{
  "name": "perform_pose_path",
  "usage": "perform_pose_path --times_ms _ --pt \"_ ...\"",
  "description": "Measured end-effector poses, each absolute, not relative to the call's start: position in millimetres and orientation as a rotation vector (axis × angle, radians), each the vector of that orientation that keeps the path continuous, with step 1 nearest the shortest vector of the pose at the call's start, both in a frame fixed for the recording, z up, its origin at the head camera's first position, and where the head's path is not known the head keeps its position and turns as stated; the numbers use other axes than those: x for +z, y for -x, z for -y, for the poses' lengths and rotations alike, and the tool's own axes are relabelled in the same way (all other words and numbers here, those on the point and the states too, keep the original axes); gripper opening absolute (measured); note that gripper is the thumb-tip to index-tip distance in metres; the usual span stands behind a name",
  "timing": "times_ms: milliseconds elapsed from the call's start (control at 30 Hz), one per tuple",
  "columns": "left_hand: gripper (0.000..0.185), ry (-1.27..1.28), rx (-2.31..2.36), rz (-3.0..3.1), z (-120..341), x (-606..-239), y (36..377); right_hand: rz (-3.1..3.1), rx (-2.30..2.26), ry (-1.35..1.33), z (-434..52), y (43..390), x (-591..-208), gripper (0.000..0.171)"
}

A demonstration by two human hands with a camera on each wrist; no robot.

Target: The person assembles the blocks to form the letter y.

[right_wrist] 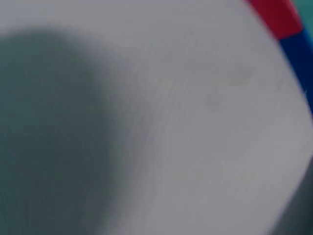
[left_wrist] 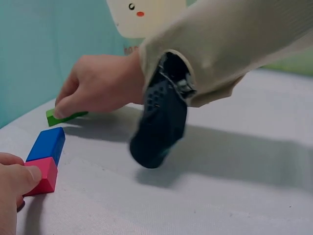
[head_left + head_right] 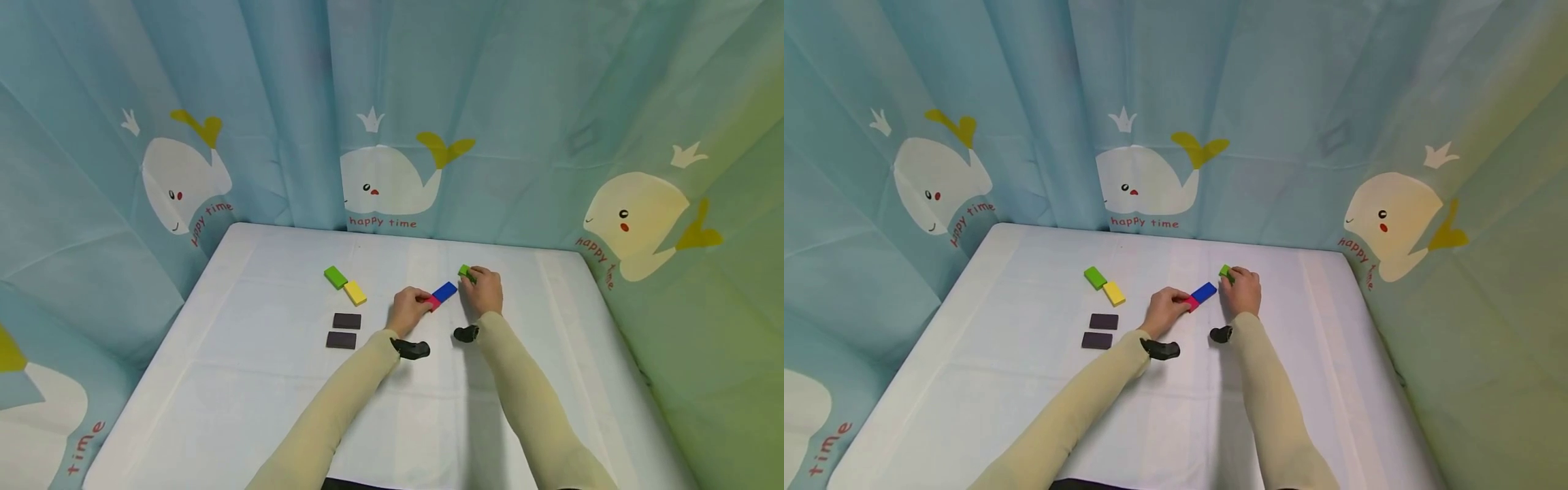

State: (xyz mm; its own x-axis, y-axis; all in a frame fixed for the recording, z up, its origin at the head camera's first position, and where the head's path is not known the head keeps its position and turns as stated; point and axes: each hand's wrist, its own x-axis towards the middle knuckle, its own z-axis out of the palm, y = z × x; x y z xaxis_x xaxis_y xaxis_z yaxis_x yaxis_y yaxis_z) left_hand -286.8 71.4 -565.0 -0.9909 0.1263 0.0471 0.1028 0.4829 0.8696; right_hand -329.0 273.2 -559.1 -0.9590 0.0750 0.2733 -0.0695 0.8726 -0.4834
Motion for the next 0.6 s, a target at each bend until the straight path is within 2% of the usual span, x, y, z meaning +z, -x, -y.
perform_pose_path --times_ms 233,367,500,600 --pt "0.017 -0.187 1.587 -2.651 -70 -562 286 2.806 0.574 -0.263 -298 325 -564 0.04" --pt "0.018 -0.183 1.599 -2.643 -70 -562 286 2.766 0.627 -0.33 -308 322 -567 0.04" --pt "0.017 -0.173 1.608 -2.635 -71 -564 286 2.704 0.742 -0.239 -307 320 -569 0.043" --pt "0.017 -0.171 1.612 -2.635 -71 -566 286 2.673 0.828 -0.08 -300 319 -572 0.054"
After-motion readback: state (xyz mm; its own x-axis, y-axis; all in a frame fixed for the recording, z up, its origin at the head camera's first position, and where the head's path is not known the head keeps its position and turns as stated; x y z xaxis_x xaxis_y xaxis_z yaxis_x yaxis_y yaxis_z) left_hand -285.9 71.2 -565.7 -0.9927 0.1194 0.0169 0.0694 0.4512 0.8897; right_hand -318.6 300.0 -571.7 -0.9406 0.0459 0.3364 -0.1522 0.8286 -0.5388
